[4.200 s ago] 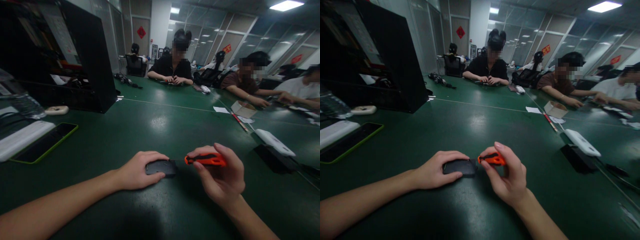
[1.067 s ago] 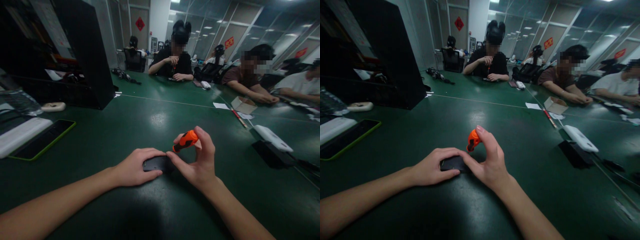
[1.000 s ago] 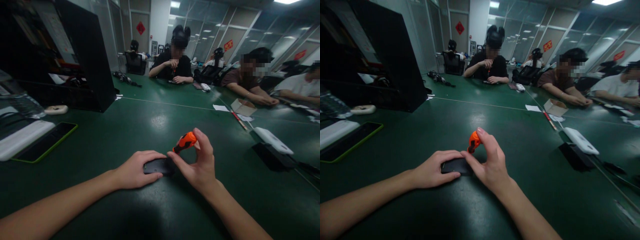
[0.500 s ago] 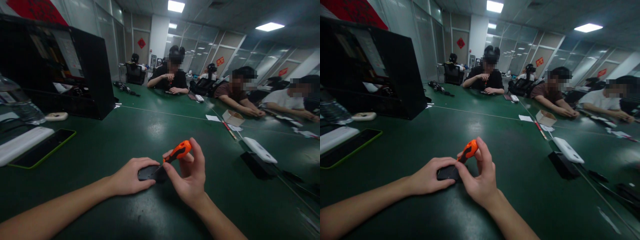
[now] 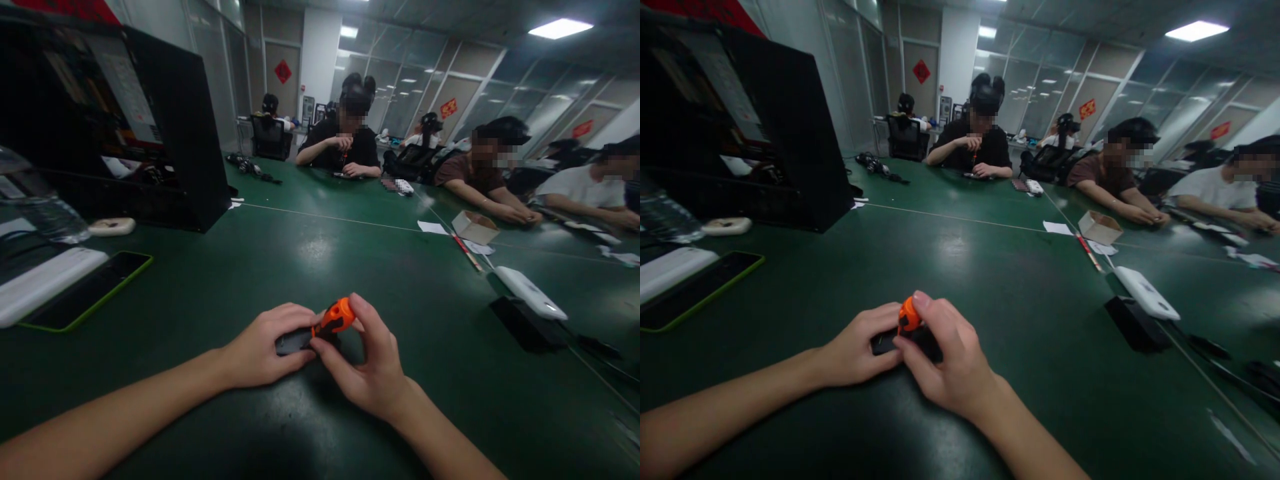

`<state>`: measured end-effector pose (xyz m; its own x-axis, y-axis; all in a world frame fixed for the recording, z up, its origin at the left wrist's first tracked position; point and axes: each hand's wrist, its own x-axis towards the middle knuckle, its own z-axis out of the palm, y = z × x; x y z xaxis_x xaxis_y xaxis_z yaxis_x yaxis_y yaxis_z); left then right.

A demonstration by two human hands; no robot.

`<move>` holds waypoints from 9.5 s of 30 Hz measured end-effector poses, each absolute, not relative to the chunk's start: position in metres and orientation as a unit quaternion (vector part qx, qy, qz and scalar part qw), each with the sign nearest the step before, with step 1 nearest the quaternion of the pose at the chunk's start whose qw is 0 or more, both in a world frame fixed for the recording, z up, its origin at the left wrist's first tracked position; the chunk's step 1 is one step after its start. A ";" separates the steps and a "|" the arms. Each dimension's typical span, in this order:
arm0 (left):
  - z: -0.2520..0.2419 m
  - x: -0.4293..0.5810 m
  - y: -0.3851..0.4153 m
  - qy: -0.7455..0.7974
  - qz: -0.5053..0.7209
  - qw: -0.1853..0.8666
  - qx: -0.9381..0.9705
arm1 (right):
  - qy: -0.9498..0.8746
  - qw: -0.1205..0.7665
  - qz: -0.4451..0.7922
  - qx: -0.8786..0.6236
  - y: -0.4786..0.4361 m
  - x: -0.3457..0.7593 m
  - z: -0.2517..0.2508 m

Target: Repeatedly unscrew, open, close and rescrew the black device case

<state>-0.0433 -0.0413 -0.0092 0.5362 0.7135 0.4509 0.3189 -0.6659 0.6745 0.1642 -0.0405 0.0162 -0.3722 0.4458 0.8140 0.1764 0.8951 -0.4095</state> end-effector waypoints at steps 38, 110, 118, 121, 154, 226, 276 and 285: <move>-0.005 -0.043 -0.045 0.256 0.458 0.174 0.834 | -0.818 0.467 0.255 -0.221 -0.057 0.147 0.015; 0.001 -0.041 -0.045 0.421 0.241 0.170 0.858 | -0.676 0.540 0.379 -0.329 -0.033 0.212 0.041; 0.016 -0.035 -0.044 0.468 0.194 0.226 0.832 | -0.890 0.247 0.182 -0.337 -0.045 0.241 0.098; 0.016 -0.033 -0.043 0.483 0.203 0.248 0.815 | -0.940 0.137 0.127 -0.285 -0.041 0.248 0.111; 0.005 -0.038 -0.044 0.447 0.245 0.211 0.834 | -0.968 -0.056 -0.187 -0.157 -0.026 0.239 0.079; -0.006 -0.049 -0.038 0.338 0.354 0.210 0.846 | -0.954 0.134 -0.161 -0.212 0.019 0.216 0.009; -0.023 -0.070 0.008 0.437 0.478 0.466 0.603 | -0.867 0.253 0.120 -0.411 0.040 0.209 -0.019; -0.018 -0.068 0.009 0.381 0.548 0.582 0.464 | -0.890 0.226 0.109 -0.381 0.024 0.206 0.006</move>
<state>-0.0684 0.0086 -0.0184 0.1084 0.9919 0.0658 -0.2852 -0.0324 0.9579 0.2061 0.0240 0.0060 -0.6070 0.7280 0.3188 0.6292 0.6852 -0.3668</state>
